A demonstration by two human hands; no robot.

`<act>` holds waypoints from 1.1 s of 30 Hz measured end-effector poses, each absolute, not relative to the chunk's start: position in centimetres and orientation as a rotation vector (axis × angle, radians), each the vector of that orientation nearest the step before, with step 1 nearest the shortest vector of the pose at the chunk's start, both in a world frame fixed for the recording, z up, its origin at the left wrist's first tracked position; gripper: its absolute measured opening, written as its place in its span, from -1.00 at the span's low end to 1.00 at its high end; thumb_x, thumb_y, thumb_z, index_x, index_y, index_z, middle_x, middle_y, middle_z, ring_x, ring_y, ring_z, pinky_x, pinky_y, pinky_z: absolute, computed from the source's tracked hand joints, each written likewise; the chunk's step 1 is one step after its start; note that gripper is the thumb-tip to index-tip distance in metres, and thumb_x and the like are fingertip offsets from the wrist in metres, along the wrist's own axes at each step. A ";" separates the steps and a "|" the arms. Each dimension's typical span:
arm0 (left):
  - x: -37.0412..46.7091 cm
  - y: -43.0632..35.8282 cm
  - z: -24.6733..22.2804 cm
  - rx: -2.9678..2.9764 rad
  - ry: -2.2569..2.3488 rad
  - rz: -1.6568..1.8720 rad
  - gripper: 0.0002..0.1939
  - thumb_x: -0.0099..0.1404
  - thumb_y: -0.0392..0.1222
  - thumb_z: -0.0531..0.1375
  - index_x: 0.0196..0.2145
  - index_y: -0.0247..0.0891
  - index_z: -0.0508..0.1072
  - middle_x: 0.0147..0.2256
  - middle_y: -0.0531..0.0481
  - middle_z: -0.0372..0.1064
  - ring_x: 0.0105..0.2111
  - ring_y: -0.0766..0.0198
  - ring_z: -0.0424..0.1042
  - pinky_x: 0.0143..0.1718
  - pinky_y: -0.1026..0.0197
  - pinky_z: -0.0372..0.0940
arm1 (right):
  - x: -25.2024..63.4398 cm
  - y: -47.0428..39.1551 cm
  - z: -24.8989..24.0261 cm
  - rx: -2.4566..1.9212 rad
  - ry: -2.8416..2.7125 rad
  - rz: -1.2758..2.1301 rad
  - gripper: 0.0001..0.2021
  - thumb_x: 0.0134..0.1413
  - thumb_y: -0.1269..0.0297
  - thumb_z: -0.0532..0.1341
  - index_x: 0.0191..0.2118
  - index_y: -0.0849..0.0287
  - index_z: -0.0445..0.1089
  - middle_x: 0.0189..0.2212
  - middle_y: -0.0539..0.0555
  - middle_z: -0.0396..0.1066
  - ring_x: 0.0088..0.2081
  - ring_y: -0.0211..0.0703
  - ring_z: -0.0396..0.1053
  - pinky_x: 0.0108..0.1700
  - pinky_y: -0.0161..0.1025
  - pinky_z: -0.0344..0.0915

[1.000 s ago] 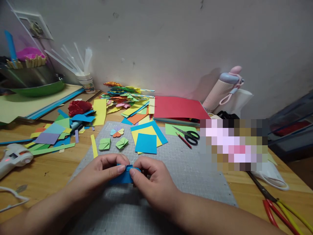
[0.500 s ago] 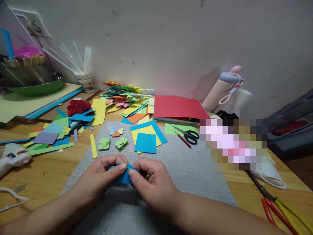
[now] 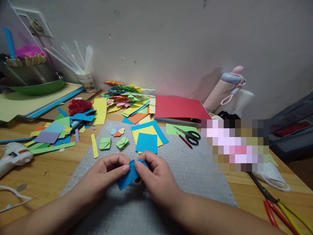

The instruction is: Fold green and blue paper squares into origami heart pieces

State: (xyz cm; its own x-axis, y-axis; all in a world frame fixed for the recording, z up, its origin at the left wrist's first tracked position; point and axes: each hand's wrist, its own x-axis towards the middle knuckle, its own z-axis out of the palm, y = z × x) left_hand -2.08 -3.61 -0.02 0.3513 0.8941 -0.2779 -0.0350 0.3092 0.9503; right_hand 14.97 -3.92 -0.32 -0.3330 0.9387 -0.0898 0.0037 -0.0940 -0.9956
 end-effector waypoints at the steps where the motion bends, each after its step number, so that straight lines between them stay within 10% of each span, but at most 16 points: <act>1: -2.1 -3.6 0.0 1.101 1.026 0.777 -0.78 0.13 -0.08 0.23 -0.46 -0.30 0.37 -0.45 0.02 0.32 -0.42 0.28 0.28 -0.37 0.25 0.18 | 15.0 -3.9 -0.3 -1.095 -1.381 1.540 -0.77 0.11 0.14 0.13 -0.45 0.16 0.21 -0.59 -0.09 0.16 -0.53 -0.30 0.15 -0.47 -0.33 0.12; 33: -2.3 -3.3 0.9 1.230 1.074 0.767 -0.80 0.13 -0.12 0.24 -0.51 -0.30 0.37 -0.51 0.07 0.31 -0.46 0.32 0.27 -0.39 0.27 0.16 | 14.9 -3.6 -1.0 -1.087 -1.334 1.719 -0.69 -0.02 0.06 0.24 -0.52 0.19 0.24 -0.63 -0.09 0.19 -0.59 -0.36 0.11 -0.55 -0.37 0.08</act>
